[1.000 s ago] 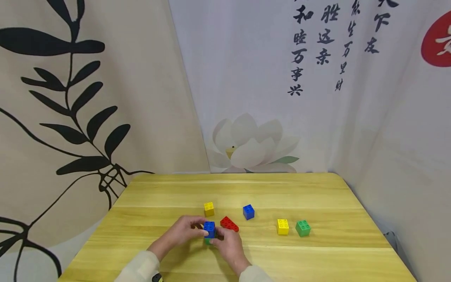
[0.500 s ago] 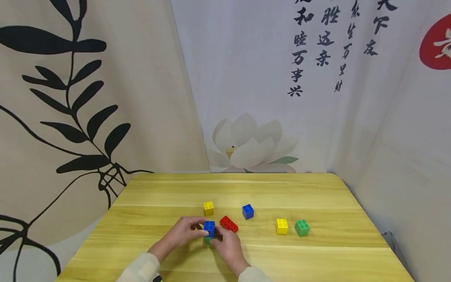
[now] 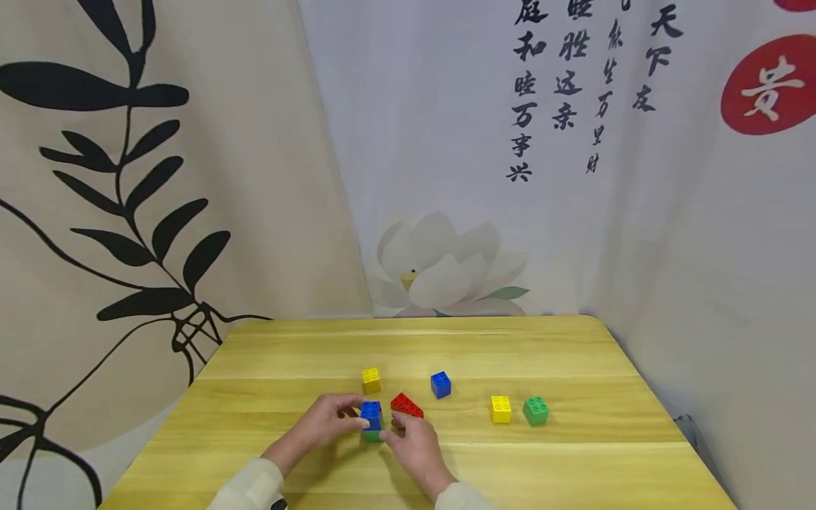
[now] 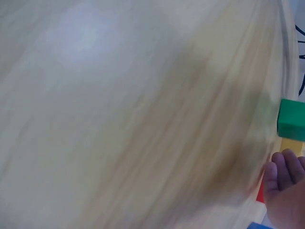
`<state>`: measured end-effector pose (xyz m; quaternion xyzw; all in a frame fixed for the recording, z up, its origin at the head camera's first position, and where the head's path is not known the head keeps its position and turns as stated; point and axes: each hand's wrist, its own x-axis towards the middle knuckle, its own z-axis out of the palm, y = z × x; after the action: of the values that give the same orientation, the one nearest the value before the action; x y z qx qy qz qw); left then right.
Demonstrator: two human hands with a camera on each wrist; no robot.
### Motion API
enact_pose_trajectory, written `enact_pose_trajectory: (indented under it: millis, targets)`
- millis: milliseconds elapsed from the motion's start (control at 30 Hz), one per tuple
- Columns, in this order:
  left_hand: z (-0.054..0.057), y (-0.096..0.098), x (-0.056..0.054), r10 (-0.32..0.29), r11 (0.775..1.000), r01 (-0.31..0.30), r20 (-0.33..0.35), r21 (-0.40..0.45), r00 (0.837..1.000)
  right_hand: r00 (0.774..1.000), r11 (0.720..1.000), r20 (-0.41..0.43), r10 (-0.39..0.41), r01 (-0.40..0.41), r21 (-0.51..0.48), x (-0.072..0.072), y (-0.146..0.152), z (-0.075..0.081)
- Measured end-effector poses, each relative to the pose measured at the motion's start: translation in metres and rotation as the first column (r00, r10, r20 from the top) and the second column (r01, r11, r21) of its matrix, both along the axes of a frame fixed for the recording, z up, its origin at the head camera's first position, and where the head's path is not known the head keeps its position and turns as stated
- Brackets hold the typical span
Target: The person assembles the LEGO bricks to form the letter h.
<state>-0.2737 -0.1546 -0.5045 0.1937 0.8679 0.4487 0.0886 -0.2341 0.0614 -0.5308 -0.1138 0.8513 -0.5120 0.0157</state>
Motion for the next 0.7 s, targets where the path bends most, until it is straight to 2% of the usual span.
enact_pose_trajectory:
  millis: [67, 167, 267, 333, 433, 567, 700]
  targets:
    - [0.001, -0.005, -0.001, -0.001, 1.000, 0.001, -0.008, -0.015, 1.000, 1.000, 1.000, -0.015, -0.011, 0.011, 0.004, 0.001, 0.002, 0.001]
    - [0.001, -0.014, -0.001, -0.028, 0.996, 0.023, -0.062, -0.080, 0.998, 0.999, 1.000, -0.036, -0.026, 0.026, -0.002, 0.002, 0.006, 0.003]
    - [-0.005, -0.025, 0.000, -0.043, 0.989, 0.032, -0.068, -0.147, 0.997, 0.999, 0.999, -0.036, -0.033, 0.032, -0.010, 0.001, 0.010, 0.005]
    - [-0.010, -0.032, 0.001, -0.031, 0.986, 0.022, -0.056, -0.164, 0.998, 0.999, 0.999, -0.027, -0.038, 0.038, -0.007, 0.001, 0.013, 0.006]
    - [-0.012, -0.038, -0.001, 0.027, 0.991, -0.030, -0.031, -0.132, 0.999, 0.998, 0.999, -0.030, -0.051, 0.052, 0.011, -0.001, 0.018, 0.007]
    - [-0.001, -0.038, -0.007, 0.089, 0.987, -0.094, -0.049, -0.128, 0.995, 0.996, 0.996, -0.045, -0.083, 0.084, 0.029, -0.003, 0.026, 0.008]
    - [0.012, -0.040, -0.013, 0.118, 0.981, -0.126, -0.067, -0.150, 0.991, 0.993, 0.993, -0.039, -0.112, 0.113, 0.036, -0.005, 0.033, 0.013]
